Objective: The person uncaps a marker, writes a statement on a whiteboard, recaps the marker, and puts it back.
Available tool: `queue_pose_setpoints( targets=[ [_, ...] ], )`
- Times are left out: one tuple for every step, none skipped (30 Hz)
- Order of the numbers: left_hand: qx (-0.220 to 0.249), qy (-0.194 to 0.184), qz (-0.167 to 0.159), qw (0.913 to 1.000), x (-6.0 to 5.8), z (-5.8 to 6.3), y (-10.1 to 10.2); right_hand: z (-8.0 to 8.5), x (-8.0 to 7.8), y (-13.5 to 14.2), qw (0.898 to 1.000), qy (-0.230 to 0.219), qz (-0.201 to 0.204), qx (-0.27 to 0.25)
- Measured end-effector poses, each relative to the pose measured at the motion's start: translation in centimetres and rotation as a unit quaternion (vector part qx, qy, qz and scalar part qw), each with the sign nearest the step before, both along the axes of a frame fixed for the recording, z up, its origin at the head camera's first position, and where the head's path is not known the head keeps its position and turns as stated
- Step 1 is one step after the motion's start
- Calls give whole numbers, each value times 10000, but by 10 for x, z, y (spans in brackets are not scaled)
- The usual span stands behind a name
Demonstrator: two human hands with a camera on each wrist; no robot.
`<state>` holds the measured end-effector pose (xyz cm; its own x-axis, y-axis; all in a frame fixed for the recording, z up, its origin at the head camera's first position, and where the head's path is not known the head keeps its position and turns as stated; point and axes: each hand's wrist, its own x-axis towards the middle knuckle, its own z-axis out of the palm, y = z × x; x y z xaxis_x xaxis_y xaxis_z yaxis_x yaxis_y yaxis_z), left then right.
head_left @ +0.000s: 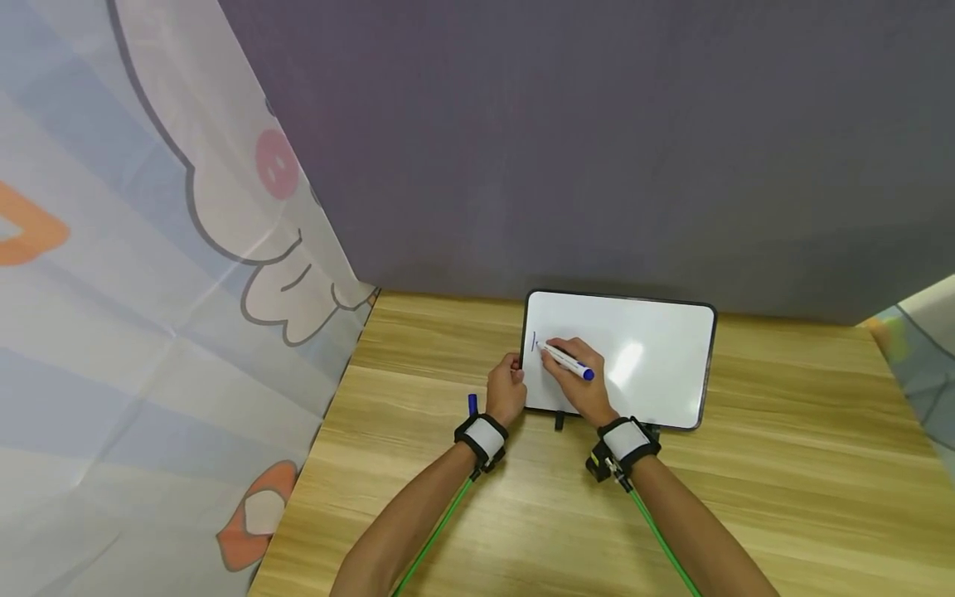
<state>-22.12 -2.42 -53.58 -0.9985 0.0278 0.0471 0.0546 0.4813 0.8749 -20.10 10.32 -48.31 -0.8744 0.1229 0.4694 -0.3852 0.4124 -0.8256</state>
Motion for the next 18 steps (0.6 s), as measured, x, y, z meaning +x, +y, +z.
queue_pose_setpoints(
  targets=[
    [10, -5, 0, 10000, 0, 0, 0, -1, -1, 0, 10000, -7, 9, 35],
    [0, 2, 2, 10000, 0, 0, 0, -1, -1, 0, 10000, -1, 27, 50],
    [-3, 26, 3, 10000, 0, 0, 0, -2, -2, 0, 10000, -5, 48, 54],
    [-9, 56, 3, 10000, 0, 0, 0, -2, -2, 1, 10000, 5, 71, 61],
    [-18, 73, -2, 10000, 0, 0, 1, -3, -3, 1, 9999, 23, 97, 77],
    [-34, 91, 0, 10000, 0, 0, 1, -4, -3, 2, 9999, 40, 124, 83],
    [-44, 107, -2, 9999, 0, 0, 1, -4, -3, 2, 9998, 59, 148, 77],
    [-52, 118, -2, 9999, 0, 0, 2, -5, -4, 3, 9998, 58, 182, 31],
    [-44, 124, -1, 9999, 0, 0, 2, -5, -4, 3, 9998, 47, 209, 3],
    [-40, 126, 4, 9999, -1, 0, 2, -5, -4, 4, 9997, 53, 230, -1],
    [-36, 125, 12, 9999, -1, -1, 2, -6, -4, 4, 9997, 41, 245, -31],
    [-32, 120, 20, 9999, -1, -1, 2, -6, -5, 4, 9997, 37, 257, -42],
    [-18, 116, 21, 9999, -1, -1, 2, -6, -5, 4, 9996, 31, 266, -47],
    [0, 110, 21, 9999, -1, -1, 2, -6, -5, 4, 9996, 29, 276, -47],
    [0, 112, 26, 9999, -1, -1, 1, -6, -5, 4, 9996, 32, 275, -41],
    [2, 112, 31, 9999, -2, -2, 1, -6, -6, 3, 9996, 45, 272, -29],
    [1, 122, 36, 9999, -2, -2, 1, -6, -6, 3, 9996, 59, 272, -35],
    [-5, 133, 43, 9999, -2, -2, 0, -5, -6, 2, 9996, 78, 267, -23]
  ],
)
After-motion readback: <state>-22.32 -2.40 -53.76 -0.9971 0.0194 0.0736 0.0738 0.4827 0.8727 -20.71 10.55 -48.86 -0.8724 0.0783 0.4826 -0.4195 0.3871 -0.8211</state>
